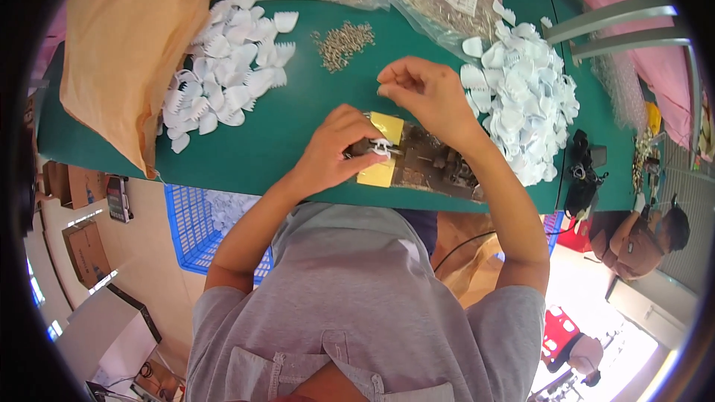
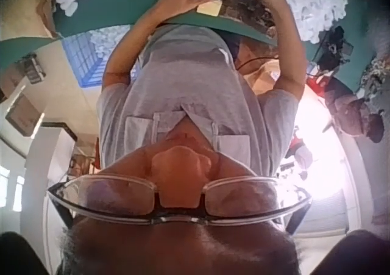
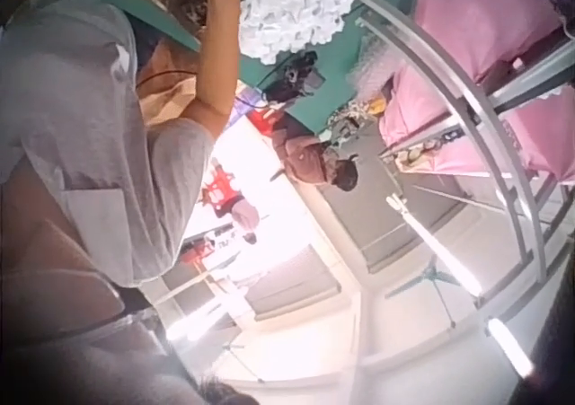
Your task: The person assembles hair claw clips by positioning plastic clip halves and metal springs on a table fixture and securing them with metal pins using a mechanical assembly tool.
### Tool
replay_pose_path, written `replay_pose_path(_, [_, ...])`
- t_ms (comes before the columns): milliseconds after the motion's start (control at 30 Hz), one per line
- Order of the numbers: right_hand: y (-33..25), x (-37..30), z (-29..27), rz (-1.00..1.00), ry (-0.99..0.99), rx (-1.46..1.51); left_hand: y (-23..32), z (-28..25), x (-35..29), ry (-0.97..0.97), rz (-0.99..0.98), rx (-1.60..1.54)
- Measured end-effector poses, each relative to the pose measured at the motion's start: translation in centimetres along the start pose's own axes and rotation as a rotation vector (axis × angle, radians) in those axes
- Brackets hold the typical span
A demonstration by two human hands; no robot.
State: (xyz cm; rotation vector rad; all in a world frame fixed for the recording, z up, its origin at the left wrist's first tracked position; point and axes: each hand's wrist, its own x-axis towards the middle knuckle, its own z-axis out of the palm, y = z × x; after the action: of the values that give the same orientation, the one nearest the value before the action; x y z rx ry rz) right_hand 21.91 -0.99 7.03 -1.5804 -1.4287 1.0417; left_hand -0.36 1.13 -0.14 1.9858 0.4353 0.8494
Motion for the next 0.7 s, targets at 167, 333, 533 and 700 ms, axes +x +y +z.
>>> replay_pose_path(167, [-1.5,-5.4,0.5,0.030,-0.068,-0.107,0.0,-0.1,0.4,-0.020,-0.054,-0.008])
replay_pose_path(333, [-2.1,-6.2,1.2,-0.119,-0.087,-0.367,0.0,0.2,0.3,-0.007,-0.057,-0.025])
replay_pose_path(533, [-2.2,-6.5,1.6,-0.125,-0.095,-0.444,0.1,0.3,0.1,-0.011,-0.061,-0.027])
replay_pose_path(700, [-1.7,-7.3,3.1,-0.100,0.000,-0.398,0.0,0.3,0.1,0.004,-0.069,-0.069])
